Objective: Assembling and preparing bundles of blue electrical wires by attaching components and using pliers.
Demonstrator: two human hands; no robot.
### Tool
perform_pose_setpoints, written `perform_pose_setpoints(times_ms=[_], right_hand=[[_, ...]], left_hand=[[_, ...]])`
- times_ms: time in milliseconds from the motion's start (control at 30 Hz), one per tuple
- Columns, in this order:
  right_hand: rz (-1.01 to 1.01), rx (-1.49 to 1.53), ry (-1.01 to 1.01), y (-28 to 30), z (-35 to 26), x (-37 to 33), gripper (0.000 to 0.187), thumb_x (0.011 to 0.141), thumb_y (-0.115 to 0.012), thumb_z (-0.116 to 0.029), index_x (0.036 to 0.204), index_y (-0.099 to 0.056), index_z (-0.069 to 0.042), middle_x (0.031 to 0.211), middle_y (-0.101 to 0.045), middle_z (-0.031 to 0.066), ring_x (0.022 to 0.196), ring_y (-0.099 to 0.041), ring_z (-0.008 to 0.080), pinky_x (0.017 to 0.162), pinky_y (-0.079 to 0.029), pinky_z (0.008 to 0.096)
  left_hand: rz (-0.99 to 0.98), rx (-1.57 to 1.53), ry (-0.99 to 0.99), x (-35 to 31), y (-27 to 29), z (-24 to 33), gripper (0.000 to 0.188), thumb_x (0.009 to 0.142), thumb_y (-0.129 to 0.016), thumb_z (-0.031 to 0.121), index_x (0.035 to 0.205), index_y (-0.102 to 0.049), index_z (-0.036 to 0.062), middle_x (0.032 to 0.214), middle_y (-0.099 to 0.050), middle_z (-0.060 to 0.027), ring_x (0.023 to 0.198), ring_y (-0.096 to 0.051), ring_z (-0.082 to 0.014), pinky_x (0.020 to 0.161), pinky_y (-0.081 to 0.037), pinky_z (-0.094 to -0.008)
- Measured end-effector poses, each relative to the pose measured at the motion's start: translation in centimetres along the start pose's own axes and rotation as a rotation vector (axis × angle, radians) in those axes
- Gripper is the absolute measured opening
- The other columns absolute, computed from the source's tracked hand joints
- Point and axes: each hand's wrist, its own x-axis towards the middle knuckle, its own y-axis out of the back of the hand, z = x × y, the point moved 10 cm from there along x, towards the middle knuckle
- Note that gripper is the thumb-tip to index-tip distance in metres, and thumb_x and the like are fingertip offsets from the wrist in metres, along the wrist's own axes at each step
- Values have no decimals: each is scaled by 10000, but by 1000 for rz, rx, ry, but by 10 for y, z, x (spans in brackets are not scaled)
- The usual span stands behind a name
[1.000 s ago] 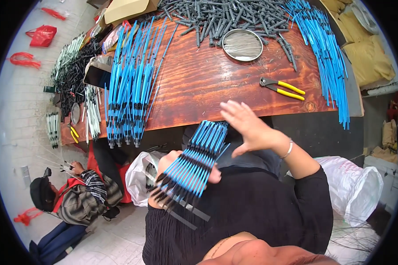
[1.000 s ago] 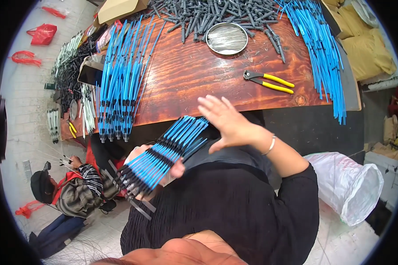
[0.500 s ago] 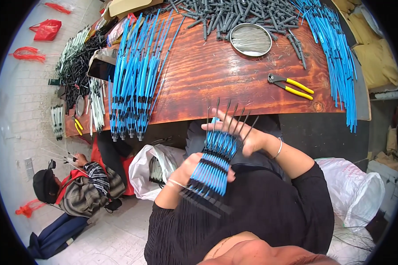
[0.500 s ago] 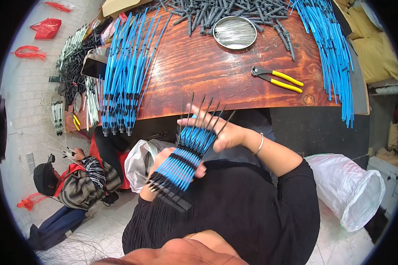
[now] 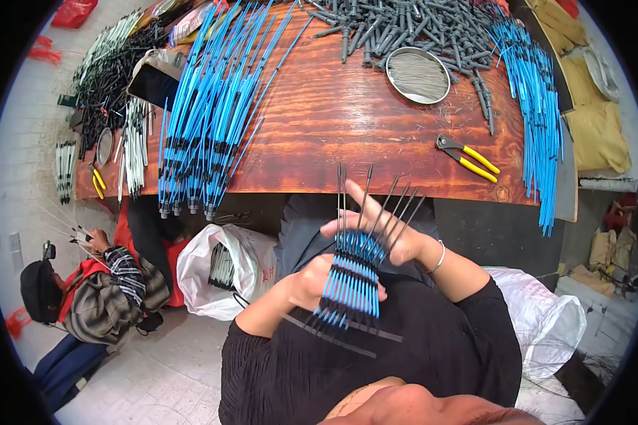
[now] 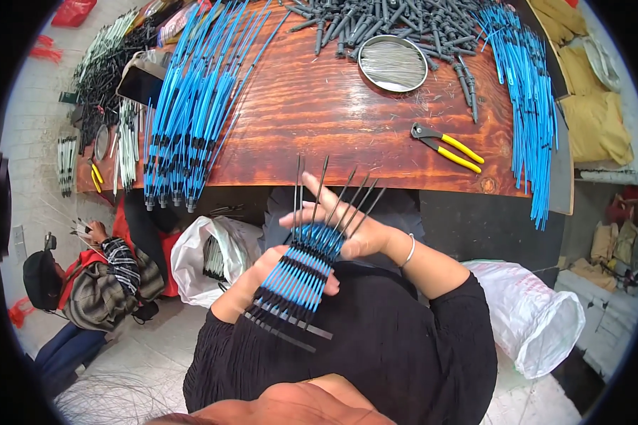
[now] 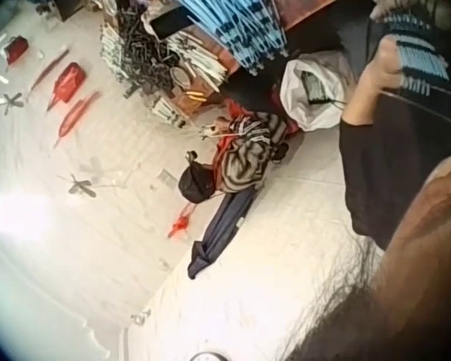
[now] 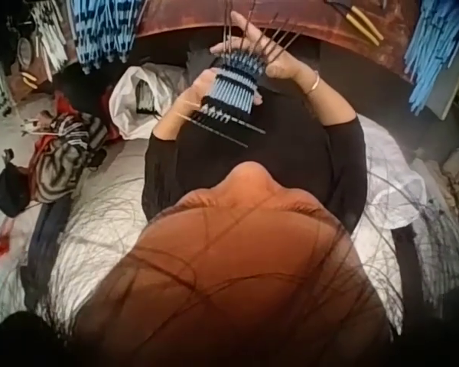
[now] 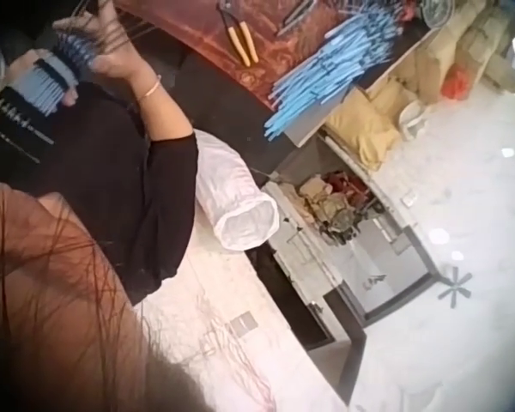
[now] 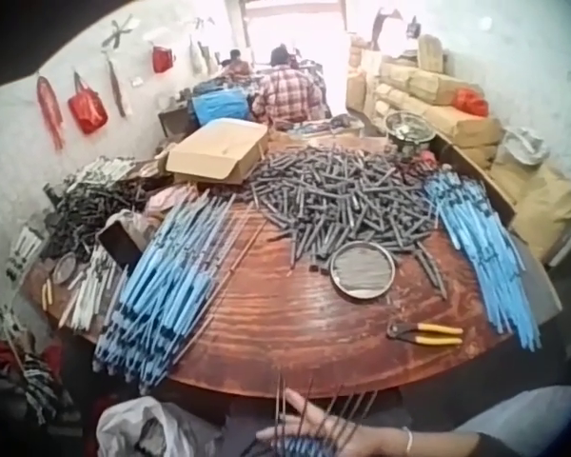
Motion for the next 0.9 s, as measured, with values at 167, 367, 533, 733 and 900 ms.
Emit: perform_pose_setpoints(times_ms=[167, 367, 533, 733, 900], right_hand=[[524, 536, -102, 77, 28, -9, 888, 862, -486, -485, 1409, 71, -62, 1293, -422, 210, 1189, -445, 282, 981, -358, 407], [1194, -468, -187, 181, -50, -61, 401, 944, -420, -256, 1249, -423, 3, 1112, -563, 155, 995, -562, 231, 900, -417, 328], [682, -1700, 386, 24, -149, 0, 120, 797, -558, -119, 835, -590, -10, 795, -572, 116, 705, -563, 236, 650, -459, 344], [333, -1923, 176, 11, -91, 36, 197, 643, -685, -227, 681, -556, -83, 654, -514, 46, 584, -505, 205, 512, -390, 316], [572, -1804, 381, 37, -139, 23, 181, 671, -666, -188, 580, -537, -99, 588, -508, 34, 586, -502, 188, 521, -378, 326]], left_hand=[[-128, 893, -735, 39, 10, 32, 201, 738, -644, 51, 936, -654, 16, 931, -667, -97, 854, -645, -254, 772, -511, -332], [77, 1044, -937, 68, 34, 34, 164, 818, -559, 3, 953, -652, 0, 973, -660, -83, 898, -618, -156, 815, -482, -281], [239, 689, -814, 76, 42, 58, 123, 800, -594, -6, 914, -642, -7, 861, -669, -62, 778, -617, -103, 707, -492, -261], [290, 480, -870, 81, 50, 55, 102, 819, -584, 1, 904, -633, -24, 785, -645, -24, 730, -555, -63, 645, -461, -251], [290, 756, -813, 79, 43, 65, 106, 829, -583, 14, 911, -646, -12, 816, -654, -21, 760, -576, -77, 677, -471, -250]])
